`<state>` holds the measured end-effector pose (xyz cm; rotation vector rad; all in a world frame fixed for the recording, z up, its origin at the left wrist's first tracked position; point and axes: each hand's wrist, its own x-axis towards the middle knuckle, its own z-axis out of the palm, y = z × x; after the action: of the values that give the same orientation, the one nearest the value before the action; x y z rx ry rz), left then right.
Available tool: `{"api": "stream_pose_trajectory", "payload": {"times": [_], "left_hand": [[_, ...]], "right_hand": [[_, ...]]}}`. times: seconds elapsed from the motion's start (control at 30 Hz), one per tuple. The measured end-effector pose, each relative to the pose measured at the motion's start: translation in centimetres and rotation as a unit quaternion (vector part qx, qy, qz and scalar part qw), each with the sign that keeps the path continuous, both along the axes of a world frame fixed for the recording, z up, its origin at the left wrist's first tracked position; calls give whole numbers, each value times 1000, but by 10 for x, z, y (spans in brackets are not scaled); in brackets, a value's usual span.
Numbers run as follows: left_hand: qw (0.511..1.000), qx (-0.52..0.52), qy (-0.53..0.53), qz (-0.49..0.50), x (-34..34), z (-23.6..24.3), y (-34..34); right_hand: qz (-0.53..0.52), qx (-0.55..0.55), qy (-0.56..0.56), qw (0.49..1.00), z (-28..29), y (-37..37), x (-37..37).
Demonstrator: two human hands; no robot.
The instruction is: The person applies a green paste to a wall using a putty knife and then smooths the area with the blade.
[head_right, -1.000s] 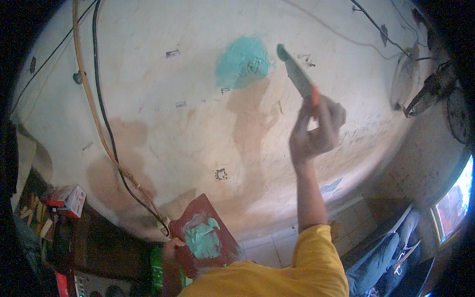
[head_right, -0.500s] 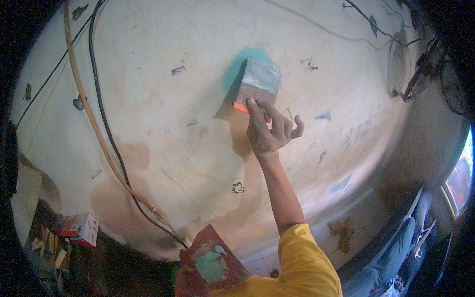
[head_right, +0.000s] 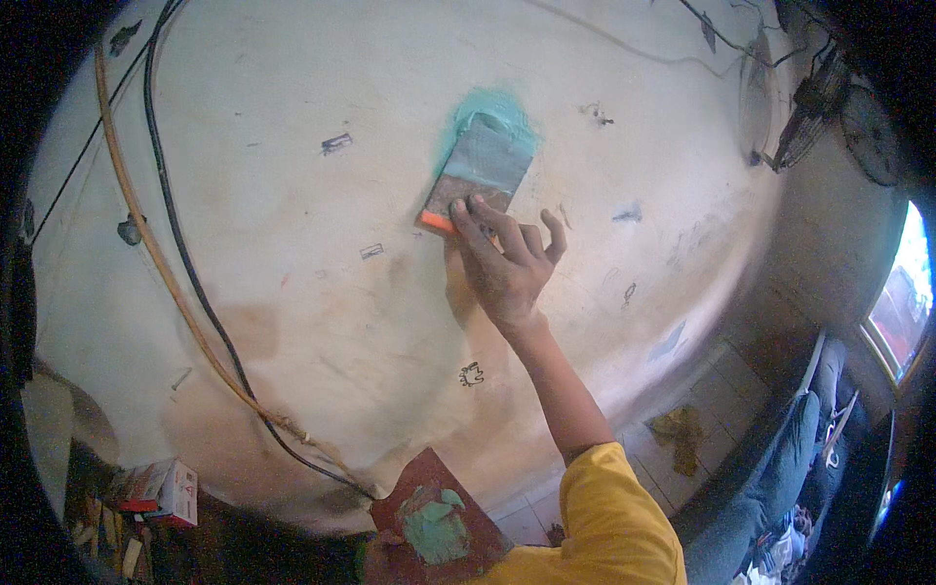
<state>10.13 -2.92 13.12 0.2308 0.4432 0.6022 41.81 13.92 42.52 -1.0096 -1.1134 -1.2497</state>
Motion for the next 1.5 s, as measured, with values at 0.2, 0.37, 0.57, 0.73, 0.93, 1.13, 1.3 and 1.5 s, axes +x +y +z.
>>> {"api": "stream_pose_trajectory", "payload": {"times": [0.2,0.37,0.57,0.73,0.93,1.13,1.3,1.5], "left_hand": [[997,-2,30,67,26,27,1],[995,1,40,93,39,37,-2],[997,-18,44,64,33,19,-6],[999,-17,18,33,33,16,-10],[999,-42,12,32,35,25,-13],[997,-27,46,60,29,22,-14],[993,-23,79,89,22,47,-13],[991,-57,1,118,26,42,-7]], "right_hand": [[39,-40,-30,998,-7,-4,1],[54,-58,-28,996,-10,-10,-2],[73,-83,-53,992,-20,-13,-6],[114,-89,-108,984,-32,-17,2],[121,-8,-20,992,-29,-55,28],[156,56,111,980,19,-60,45],[498,-6,193,846,39,-92,40],[566,-386,307,661,15,-127,74]]}}
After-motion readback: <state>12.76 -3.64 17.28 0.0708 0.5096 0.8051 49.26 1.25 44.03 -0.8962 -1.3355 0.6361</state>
